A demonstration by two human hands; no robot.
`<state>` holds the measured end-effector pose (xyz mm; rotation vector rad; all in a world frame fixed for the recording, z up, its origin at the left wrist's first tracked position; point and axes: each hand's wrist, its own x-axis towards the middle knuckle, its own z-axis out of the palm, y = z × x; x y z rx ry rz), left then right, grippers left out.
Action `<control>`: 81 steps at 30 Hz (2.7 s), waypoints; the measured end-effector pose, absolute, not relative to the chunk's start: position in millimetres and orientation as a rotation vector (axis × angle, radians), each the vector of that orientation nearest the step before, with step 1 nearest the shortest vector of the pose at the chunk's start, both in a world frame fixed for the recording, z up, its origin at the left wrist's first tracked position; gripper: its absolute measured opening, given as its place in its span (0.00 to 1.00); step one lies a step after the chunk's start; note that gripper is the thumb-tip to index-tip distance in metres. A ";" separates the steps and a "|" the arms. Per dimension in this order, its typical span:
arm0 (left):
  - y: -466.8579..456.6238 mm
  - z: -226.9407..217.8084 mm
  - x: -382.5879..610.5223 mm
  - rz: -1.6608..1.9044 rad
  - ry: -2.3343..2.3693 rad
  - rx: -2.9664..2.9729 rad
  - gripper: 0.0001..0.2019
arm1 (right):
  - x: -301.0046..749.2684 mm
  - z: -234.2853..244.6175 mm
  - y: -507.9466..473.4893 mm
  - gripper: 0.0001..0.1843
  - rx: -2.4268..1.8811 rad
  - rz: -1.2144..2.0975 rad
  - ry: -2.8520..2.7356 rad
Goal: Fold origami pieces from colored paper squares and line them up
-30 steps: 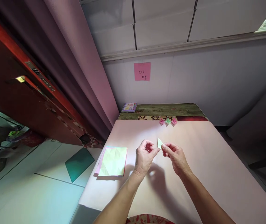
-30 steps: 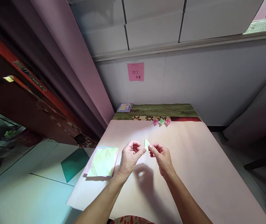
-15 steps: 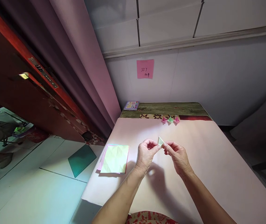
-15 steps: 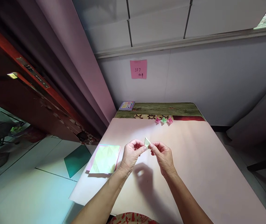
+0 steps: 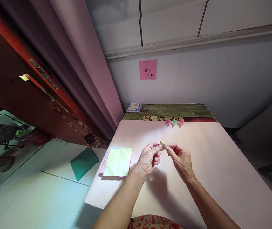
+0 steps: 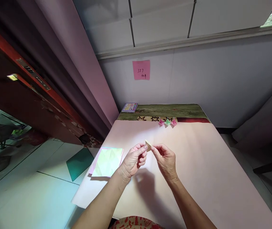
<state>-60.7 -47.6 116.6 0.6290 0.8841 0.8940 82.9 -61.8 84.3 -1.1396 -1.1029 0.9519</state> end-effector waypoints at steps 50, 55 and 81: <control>-53.4 150.9 -62.9 0.960 1.054 0.858 0.17 | 90.4 110.8 -58.5 0.10 -0.915 1.096 -1.355; -57.4 151.5 -62.2 0.994 0.997 0.802 0.18 | 98.9 114.7 -60.4 0.16 -0.853 0.746 -1.675; -67.4 150.1 -57.8 1.130 1.034 1.034 0.20 | 97.4 110.0 -62.9 0.11 -1.058 0.705 -1.523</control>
